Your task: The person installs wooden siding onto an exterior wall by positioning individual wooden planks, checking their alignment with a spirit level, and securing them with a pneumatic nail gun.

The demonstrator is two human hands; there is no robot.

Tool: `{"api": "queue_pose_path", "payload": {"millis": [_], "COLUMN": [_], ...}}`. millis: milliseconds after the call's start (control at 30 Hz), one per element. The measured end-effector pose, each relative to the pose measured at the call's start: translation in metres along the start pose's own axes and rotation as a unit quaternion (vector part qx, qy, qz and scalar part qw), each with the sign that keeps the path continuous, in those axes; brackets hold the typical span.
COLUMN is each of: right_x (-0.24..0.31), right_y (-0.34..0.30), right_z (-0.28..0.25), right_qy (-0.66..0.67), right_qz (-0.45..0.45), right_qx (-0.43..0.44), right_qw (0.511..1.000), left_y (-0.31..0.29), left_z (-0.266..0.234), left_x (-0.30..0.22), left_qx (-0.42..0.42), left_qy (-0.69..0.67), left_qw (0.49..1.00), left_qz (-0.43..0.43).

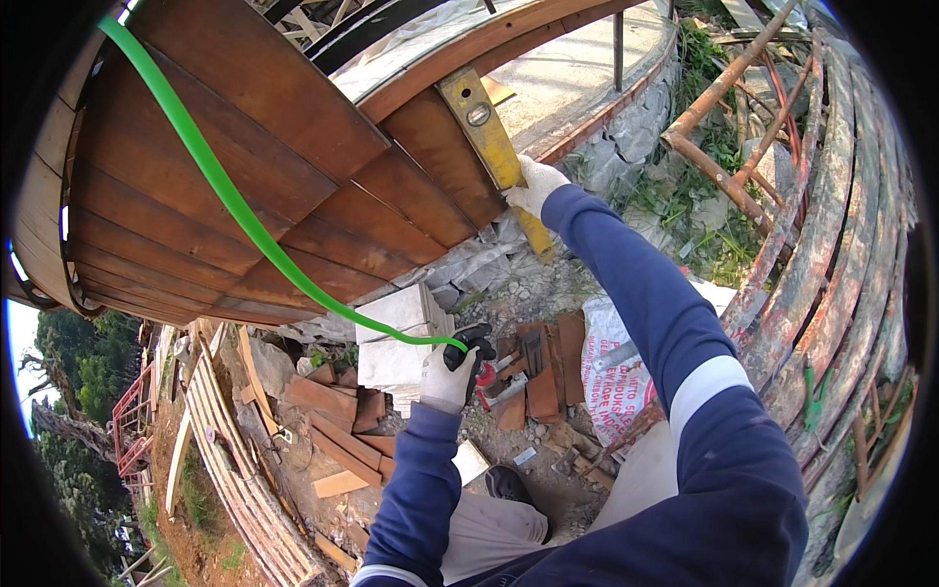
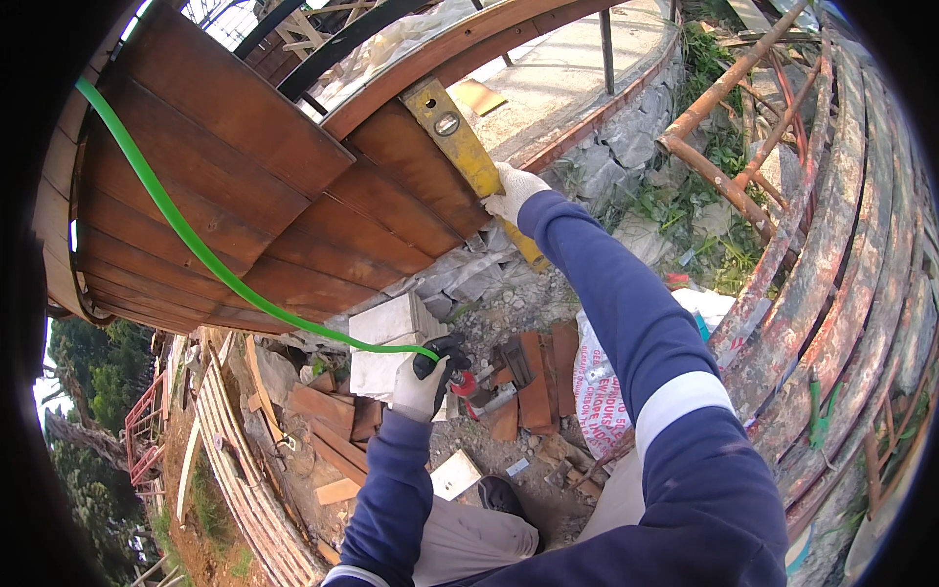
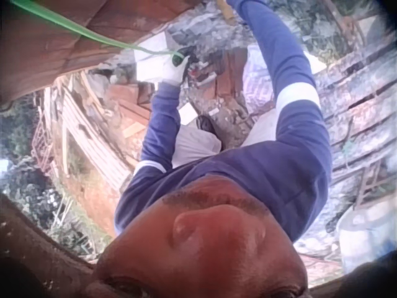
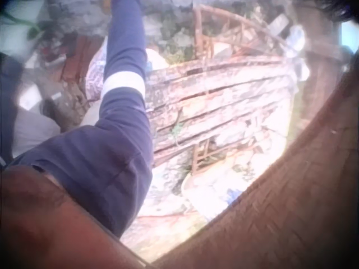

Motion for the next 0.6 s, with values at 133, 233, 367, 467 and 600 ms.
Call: {"api": "queue_pose_path", "payload": {"millis": [133,233,367,467,600], "right_x": [0.006,-0.004,-0.002,-0.003,-0.001], "right_y": [0.003,-0.001,-0.004,-0.002,0.001], "right_z": [0.003,0.003,0.005,0.005,0.008], "right_qy": [0.002,0.028,0.057,0.038,0.054], "right_qz": [-0.009,-0.002,-0.019,-0.024,-0.025], "right_qx": [-0.003,-0.004,-0.034,-0.048,-0.011], "right_qw": [1.000,1.000,0.998,0.998,0.998], "left_y": [-0.002,-0.003,-0.005,-0.004,-0.007], "left_z": [-0.011,0.006,0.010,0.012,0.005], "left_x": [0.013,-0.009,-0.026,-0.028,-0.016], "left_qx": [0.003,0.048,0.043,0.023,0.007], "left_qy": [0.062,-0.064,-0.081,-0.056,-0.003], "left_qw": [0.998,0.996,0.996,0.996,0.998], "left_qz": [0.000,-0.026,-0.025,-0.060,-0.064]}}
Point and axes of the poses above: each hand's wrist, its own y-axis towards the middle knuckle, its own z-axis out of the palm, x = y × z, the point moved 6 cm from there along y, towards the middle knuckle
